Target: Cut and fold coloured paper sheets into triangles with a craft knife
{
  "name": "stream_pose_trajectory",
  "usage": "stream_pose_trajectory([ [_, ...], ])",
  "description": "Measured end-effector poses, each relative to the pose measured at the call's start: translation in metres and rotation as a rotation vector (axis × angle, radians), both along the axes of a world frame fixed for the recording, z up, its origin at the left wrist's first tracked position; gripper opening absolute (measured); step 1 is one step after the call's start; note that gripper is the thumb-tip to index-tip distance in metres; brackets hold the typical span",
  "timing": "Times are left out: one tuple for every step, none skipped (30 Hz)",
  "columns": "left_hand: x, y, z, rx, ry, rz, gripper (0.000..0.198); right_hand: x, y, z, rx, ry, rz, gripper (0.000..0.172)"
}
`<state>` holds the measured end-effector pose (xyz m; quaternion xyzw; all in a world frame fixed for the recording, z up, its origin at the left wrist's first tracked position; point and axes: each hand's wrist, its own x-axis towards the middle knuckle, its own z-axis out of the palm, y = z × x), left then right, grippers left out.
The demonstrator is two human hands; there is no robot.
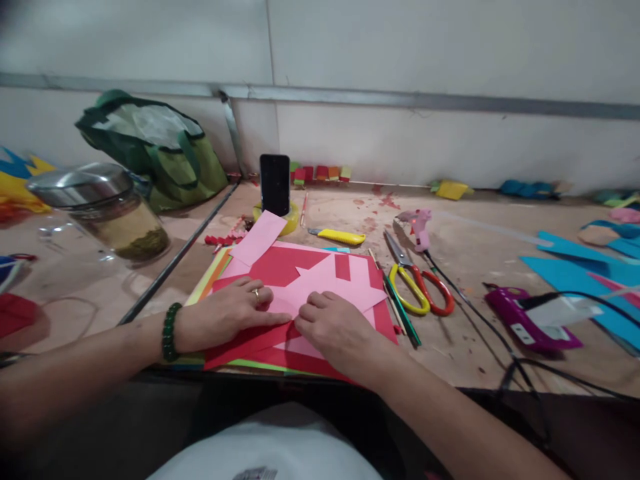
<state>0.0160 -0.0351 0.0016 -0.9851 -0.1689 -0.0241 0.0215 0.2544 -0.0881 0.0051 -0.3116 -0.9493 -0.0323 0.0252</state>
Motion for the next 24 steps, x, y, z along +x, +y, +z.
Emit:
stream_pose_trajectory([
  [-0.001,-0.001,-0.001,-0.013,-0.009,0.004,0.042,0.002,0.0,-0.001,0.005,-0.004,0.01,0.018],
  [-0.002,-0.002,-0.001,-0.029,-0.016,0.008,0.042,0.005,0.0,-0.001,0.009,0.005,0.016,0.017],
  [-0.003,-0.003,-0.001,-0.048,-0.022,0.013,0.041,0.009,-0.001,-0.002,0.011,0.023,0.018,0.018],
  [-0.005,-0.004,-0.001,-0.065,-0.028,0.02,0.042,0.014,-0.003,-0.002,0.013,0.047,0.018,0.019],
  [-0.007,-0.005,-0.001,-0.079,-0.035,0.029,0.042,0.019,-0.005,-0.003,0.014,0.071,0.015,0.021],
  [-0.01,-0.007,-0.001,-0.093,-0.039,0.037,0.042,0.024,-0.008,-0.003,0.017,0.092,0.011,0.024],
  [-0.013,-0.009,-0.001,-0.105,-0.041,0.044,0.042,0.028,-0.01,-0.003,0.017,0.104,0.003,0.028],
  [-0.016,-0.01,-0.002,-0.118,-0.041,0.052,0.042,0.032,-0.013,-0.003,0.013,0.112,-0.004,0.031],
  [-0.02,-0.012,-0.003,-0.128,-0.045,0.059,0.042,0.036,-0.015,-0.003,0.007,0.119,-0.011,0.034],
  [-0.024,-0.014,-0.004,-0.138,-0.048,0.068,0.042,0.038,-0.018,-0.003,0.003,0.128,-0.021,0.036],
  [-0.027,-0.016,-0.006,-0.147,-0.053,0.08,0.044,0.04,-0.02,-0.003,0.0,0.14,-0.032,0.036],
  [-0.031,-0.018,-0.007,-0.155,-0.061,0.096,0.045,0.041,-0.021,-0.004,-0.001,0.156,-0.046,0.036],
  [-0.034,-0.02,-0.009,-0.161,-0.073,0.116,0.047,0.042,-0.022,-0.005,0.0,0.176,-0.055,0.036],
  [-0.037,-0.022,-0.01,-0.169,-0.084,0.135,0.048,0.042,-0.023,-0.006,0.004,0.2,-0.062,0.035],
  [-0.039,-0.024,-0.012,-0.177,-0.095,0.152,0.049,0.043,-0.023,-0.008,0.009,0.226,-0.068,0.035],
  [-0.041,-0.026,-0.012,-0.181,-0.107,0.168,0.049,0.043,-0.023,-0.01,0.013,0.254,-0.07,0.035],
  [-0.042,-0.028,-0.013,-0.182,-0.119,0.18,0.049,0.044,-0.024,-0.012,0.018,0.284,-0.073,0.035],
  [-0.042,-0.029,-0.013,-0.181,-0.129,0.19,0.049,0.045,-0.024,-0.015,0.023,0.313,-0.08,0.035],
  [-0.042,-0.031,-0.013,-0.177,-0.138,0.195,0.05,0.046,-0.024,-0.018,0.021,0.334,-0.095,0.036],
  [-0.042,-0.032,-0.013,-0.173,-0.15,0.201,0.05,0.047,-0.025,-0.02,0.019,0.355,-0.113,0.036],
  [-0.041,-0.033,-0.013,-0.17,-0.165,0.209,0.048,0.048,-0.026,-0.022,0.013,0.372,-0.127,0.037],
  [-0.04,-0.034,-0.013,-0.171,-0.182,0.217,0.047,0.048,-0.028,-0.024,0.005,0.383,-0.147,0.037],
  [-0.04,-0.034,-0.013,-0.172,-0.203,0.227,0.046,0.049,-0.03,-0.026,-0.004,0.393,-0.168,0.038],
  [-0.039,-0.035,-0.014,-0.175,-0.223,0.236,0.045,0.049,-0.032,-0.027,-0.012,0.405,-0.188,0.038],
])
